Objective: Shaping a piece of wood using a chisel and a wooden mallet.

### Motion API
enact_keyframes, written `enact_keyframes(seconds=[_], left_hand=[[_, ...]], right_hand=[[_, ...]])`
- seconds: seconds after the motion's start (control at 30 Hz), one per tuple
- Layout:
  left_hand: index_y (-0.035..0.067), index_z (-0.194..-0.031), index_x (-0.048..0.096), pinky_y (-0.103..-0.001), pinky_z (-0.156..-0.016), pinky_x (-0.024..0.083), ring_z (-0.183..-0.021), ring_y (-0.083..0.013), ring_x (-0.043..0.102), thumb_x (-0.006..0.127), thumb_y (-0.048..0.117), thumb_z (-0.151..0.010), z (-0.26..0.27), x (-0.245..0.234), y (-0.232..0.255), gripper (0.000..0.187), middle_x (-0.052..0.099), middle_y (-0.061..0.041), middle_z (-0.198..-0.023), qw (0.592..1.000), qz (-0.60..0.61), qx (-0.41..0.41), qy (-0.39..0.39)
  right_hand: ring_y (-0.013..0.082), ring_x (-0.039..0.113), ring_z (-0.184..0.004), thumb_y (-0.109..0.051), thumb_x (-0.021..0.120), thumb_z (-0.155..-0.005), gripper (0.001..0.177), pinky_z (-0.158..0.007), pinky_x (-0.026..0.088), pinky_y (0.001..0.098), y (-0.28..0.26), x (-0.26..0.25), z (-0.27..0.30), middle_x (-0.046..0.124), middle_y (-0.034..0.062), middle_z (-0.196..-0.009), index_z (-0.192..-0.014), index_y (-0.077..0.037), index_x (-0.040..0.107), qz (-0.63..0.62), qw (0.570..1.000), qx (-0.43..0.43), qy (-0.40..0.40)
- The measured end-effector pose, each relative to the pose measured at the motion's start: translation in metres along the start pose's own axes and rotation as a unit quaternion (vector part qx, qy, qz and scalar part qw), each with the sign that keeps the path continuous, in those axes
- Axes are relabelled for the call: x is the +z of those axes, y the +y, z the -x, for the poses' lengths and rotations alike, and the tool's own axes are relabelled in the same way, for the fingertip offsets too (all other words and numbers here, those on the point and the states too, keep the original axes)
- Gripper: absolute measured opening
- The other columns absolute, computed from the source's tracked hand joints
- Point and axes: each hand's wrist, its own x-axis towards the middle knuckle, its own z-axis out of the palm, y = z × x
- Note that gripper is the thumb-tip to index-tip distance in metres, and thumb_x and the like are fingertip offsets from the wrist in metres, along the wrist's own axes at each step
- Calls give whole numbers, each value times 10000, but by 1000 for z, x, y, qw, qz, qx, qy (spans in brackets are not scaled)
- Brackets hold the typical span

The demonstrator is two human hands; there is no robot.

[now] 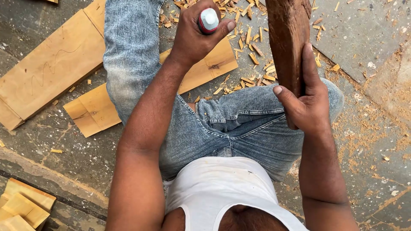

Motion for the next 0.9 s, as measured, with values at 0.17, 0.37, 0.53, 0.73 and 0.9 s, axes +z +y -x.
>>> enact_keyframes(seconds=[0.17, 0.37, 0.53, 0.73, 0.9], left_hand=[[91, -921, 616, -269, -609, 522, -711, -71, 637, 870, 304, -1011, 1, 3, 0, 343, 633, 3, -762, 1000, 4, 15, 15], [93, -971, 632, -251, -642, 608, -757, -71, 711, 850, 316, -1024, -3, 3, -13, 316, 676, -1, -791, 1000, 3, 12, 19], [91, -953, 623, -261, -659, 615, -762, -84, 710, 843, 318, -1039, -7, 0, -17, 328, 681, -6, -795, 998, 55, -25, 4], [79, -945, 611, -282, -635, 566, -735, -105, 672, 845, 326, -1036, -5, -1, -13, 352, 633, -19, -772, 1000, -2, 13, 3], [104, -893, 606, -276, -625, 583, -719, -88, 685, 848, 307, -1029, -2, 2, -11, 344, 647, -2, -765, 1000, -5, -5, -6]], right_hand=[[229, 524, -1456, 34, 713, -1019, 870, -1215, 459, 359, 1, 1, 2, 473, 195, -1639, -1696, -140, 195, 0, 1000, -11, -2], [218, 565, -1423, 14, 718, -1018, 866, -1190, 500, 351, -4, 2, 0, 513, 190, -1603, -1688, -134, 190, 8, 1000, -10, -3], [209, 558, -1413, 23, 723, -1022, 864, -1194, 474, 339, -10, -1, 2, 528, 195, -1592, -1695, -130, 203, -5, 1000, -10, 3], [202, 483, -1500, 32, 723, -1029, 855, -1254, 426, 335, -13, -4, 1, 433, 184, -1675, -1697, -80, 202, -14, 999, -32, 5], [186, 450, -1476, 26, 744, -1038, 859, -1268, 414, 328, -23, -6, 0, 429, 187, -1683, -1694, -68, 199, 2, 998, -58, -4]])
